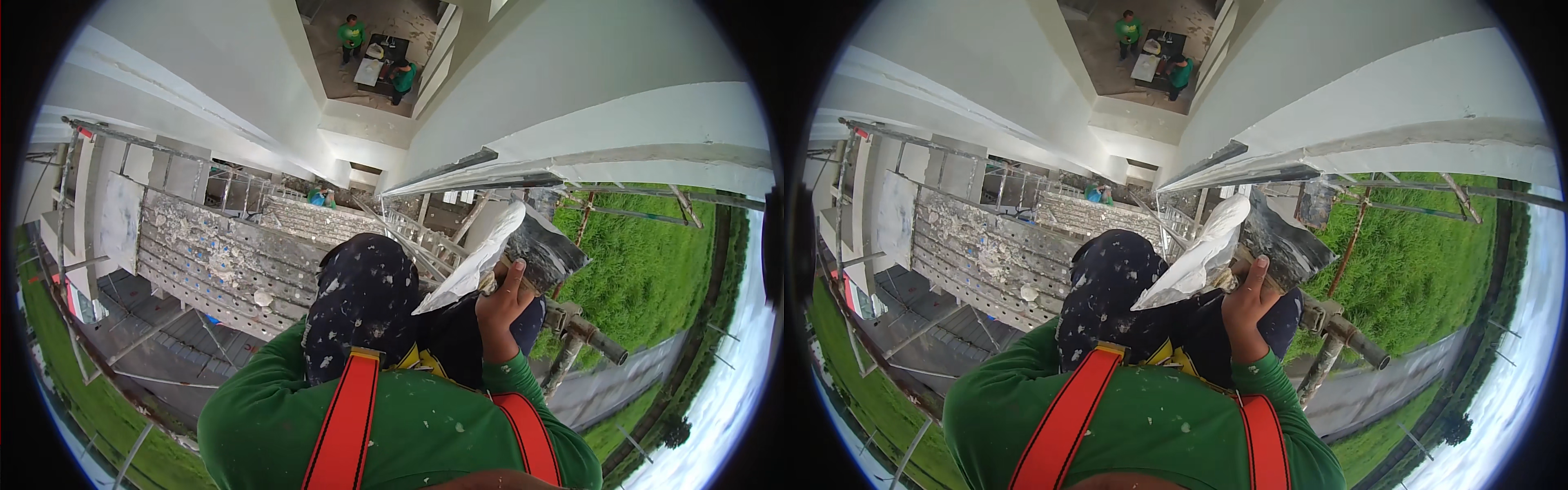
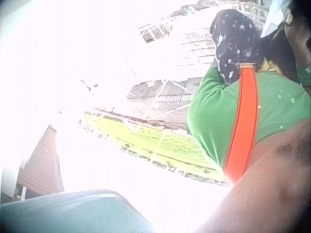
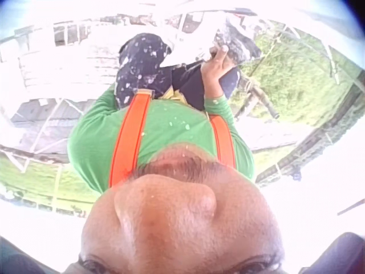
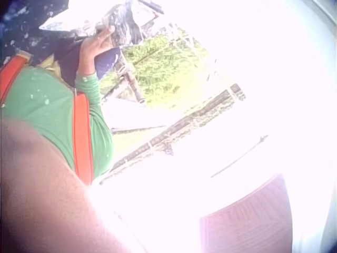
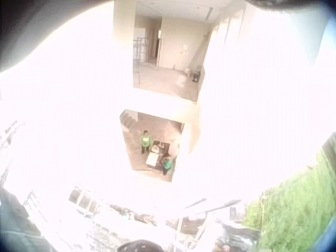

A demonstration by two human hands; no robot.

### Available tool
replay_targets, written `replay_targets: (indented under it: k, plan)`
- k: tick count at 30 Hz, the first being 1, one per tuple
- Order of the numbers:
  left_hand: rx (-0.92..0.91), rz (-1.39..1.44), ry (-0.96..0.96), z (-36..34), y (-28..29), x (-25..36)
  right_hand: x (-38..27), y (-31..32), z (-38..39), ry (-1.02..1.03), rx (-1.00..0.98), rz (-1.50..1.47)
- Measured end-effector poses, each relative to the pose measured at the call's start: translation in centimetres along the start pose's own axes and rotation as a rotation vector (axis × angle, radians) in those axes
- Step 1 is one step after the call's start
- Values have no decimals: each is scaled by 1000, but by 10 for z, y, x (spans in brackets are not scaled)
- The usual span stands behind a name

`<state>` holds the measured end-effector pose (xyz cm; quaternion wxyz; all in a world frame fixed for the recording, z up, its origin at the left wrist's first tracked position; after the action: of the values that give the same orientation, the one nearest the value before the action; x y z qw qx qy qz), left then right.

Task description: The person applies white plaster to a building column using a trowel and a hawk. They scoop plaster from the hawk and spread it onto the column surface, smoothing it with the trowel.

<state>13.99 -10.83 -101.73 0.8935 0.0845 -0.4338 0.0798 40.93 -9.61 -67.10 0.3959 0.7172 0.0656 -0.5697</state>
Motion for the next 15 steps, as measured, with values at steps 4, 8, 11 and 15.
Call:
replay_targets:
  k: [4,8,11,15]
  plan:
    - [13,-81,-41,-6,-34,25,-38,-4,10,432,13,634]
    - [56,-105,-60,-13,-35,29,-31,0,15,513,38,799]
    - [90,-109,-81,-16,-40,35,-23,0,11,482,9,785]
    - [185,-100,-56,3,-29,5,-43,-5,9,531,-18,638]
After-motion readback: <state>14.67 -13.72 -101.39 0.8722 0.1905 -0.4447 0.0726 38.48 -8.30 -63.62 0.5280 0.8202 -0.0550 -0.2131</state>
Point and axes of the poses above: each hand's wrist, its own z-axis away from the middle knuckle, its own y-axis out of the back of the hand, x = y × z, the point moved 9 cm from there along -z, towards the middle knuckle, and after that the axes turned 7 degrees about -y, right-handed, at the moved point
